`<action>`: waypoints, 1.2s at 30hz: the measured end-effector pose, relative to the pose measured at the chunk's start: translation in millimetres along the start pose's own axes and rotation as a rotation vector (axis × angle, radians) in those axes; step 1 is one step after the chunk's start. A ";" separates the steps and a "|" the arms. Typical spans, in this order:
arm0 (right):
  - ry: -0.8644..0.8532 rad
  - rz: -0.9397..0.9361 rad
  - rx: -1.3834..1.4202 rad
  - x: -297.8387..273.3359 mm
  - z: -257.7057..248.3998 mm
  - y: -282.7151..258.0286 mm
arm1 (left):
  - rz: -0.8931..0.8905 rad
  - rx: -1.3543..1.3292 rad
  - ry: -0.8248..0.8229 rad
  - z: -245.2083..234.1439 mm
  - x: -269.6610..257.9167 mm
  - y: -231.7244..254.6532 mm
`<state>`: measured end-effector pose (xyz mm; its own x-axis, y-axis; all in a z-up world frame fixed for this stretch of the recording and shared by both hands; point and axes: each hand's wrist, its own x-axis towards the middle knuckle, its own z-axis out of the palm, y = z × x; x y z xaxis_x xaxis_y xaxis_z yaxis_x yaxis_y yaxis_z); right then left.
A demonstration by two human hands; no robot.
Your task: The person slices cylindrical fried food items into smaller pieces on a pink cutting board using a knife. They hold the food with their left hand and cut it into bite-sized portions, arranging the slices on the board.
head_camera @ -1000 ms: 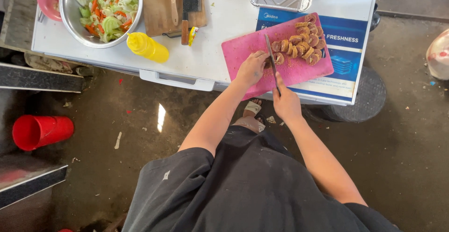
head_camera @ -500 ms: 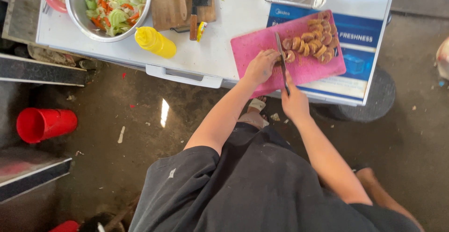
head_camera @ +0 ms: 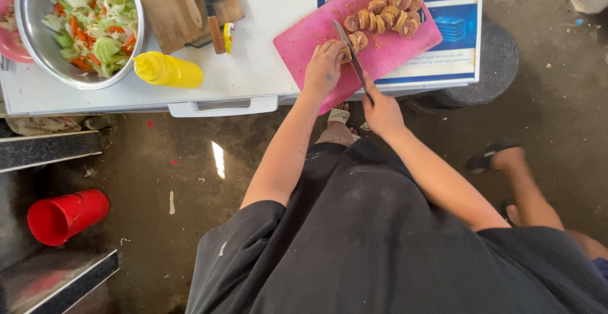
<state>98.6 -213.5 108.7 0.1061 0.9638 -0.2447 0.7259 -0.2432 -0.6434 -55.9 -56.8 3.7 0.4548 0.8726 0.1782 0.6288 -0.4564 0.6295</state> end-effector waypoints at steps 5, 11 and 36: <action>0.002 -0.023 -0.024 20.1 -2.5 -0.8 | 0.026 -0.097 0.041 -12.4 -0.4 7.4; -0.027 0.036 -0.002 0.5 -22.2 -16.7 | -0.029 -0.150 0.033 -12.8 -4.3 1.0; -0.164 0.081 -0.005 11.5 -15.9 -53.3 | 0.033 -0.074 0.173 17.7 -9.1 -15.3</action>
<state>71.9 -187.7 151.7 0.0526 0.9101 -0.4111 0.7227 -0.3187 -0.6132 -58.5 -60.8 -20.9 0.3552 0.8771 0.3234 0.5644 -0.4770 0.6738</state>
